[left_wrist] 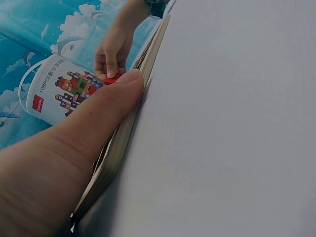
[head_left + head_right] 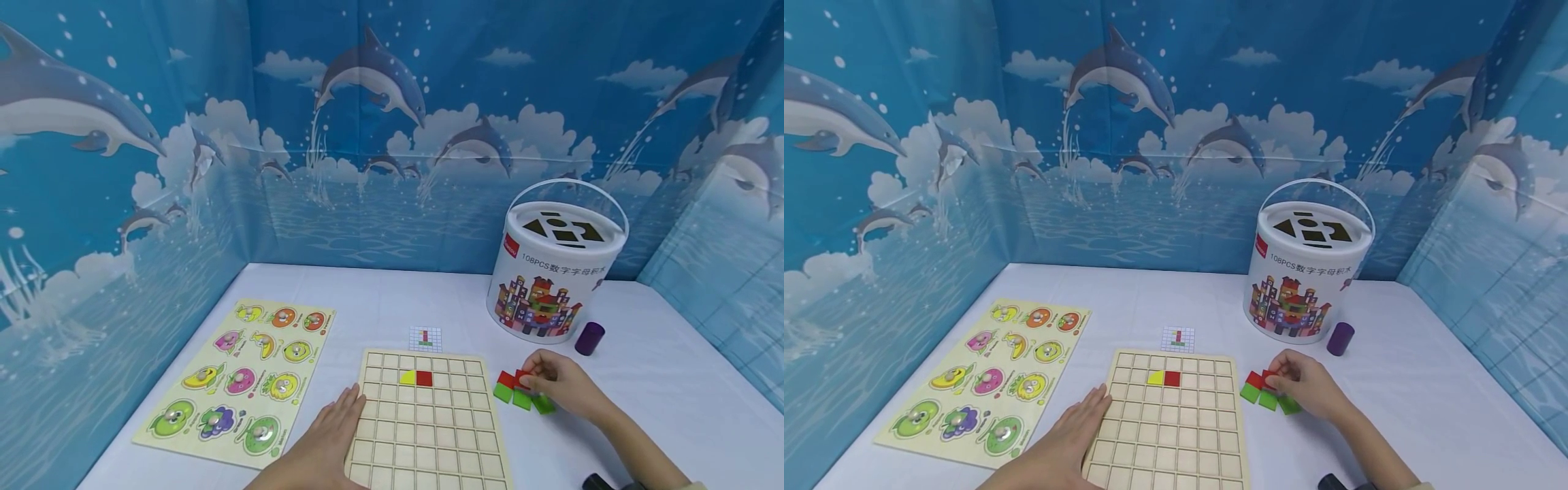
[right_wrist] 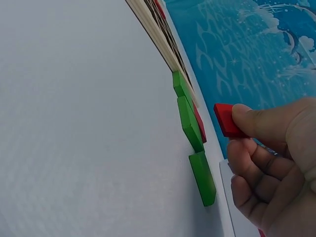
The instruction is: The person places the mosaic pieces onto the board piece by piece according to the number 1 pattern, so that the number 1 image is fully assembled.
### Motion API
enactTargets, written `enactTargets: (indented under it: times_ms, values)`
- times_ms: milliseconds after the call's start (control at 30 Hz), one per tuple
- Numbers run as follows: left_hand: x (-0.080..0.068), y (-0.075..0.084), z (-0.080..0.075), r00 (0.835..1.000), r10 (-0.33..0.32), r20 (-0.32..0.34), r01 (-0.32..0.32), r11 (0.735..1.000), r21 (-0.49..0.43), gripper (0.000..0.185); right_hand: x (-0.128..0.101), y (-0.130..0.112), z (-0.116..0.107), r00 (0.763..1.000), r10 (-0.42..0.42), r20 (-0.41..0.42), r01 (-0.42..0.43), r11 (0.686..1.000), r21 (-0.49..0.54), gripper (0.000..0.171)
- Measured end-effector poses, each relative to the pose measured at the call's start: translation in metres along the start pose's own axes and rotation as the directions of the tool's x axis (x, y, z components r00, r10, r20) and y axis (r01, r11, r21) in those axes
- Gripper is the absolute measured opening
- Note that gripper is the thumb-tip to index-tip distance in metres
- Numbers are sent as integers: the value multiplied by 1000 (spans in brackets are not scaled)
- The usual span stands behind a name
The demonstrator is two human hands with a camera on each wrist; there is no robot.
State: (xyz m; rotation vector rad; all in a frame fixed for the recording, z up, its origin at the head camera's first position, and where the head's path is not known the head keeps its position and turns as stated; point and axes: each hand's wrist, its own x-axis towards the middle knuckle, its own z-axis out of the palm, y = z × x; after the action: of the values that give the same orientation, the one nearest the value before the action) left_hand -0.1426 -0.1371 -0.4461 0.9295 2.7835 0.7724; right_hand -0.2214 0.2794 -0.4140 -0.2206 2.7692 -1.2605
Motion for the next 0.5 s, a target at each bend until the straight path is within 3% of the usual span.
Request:
enactTargets:
  times_ms: [500]
  values:
    - [1,-1,2,1000,12,-13,-12,1000,2,129,-3,-14,11,997,-72,33,69,995,73,16]
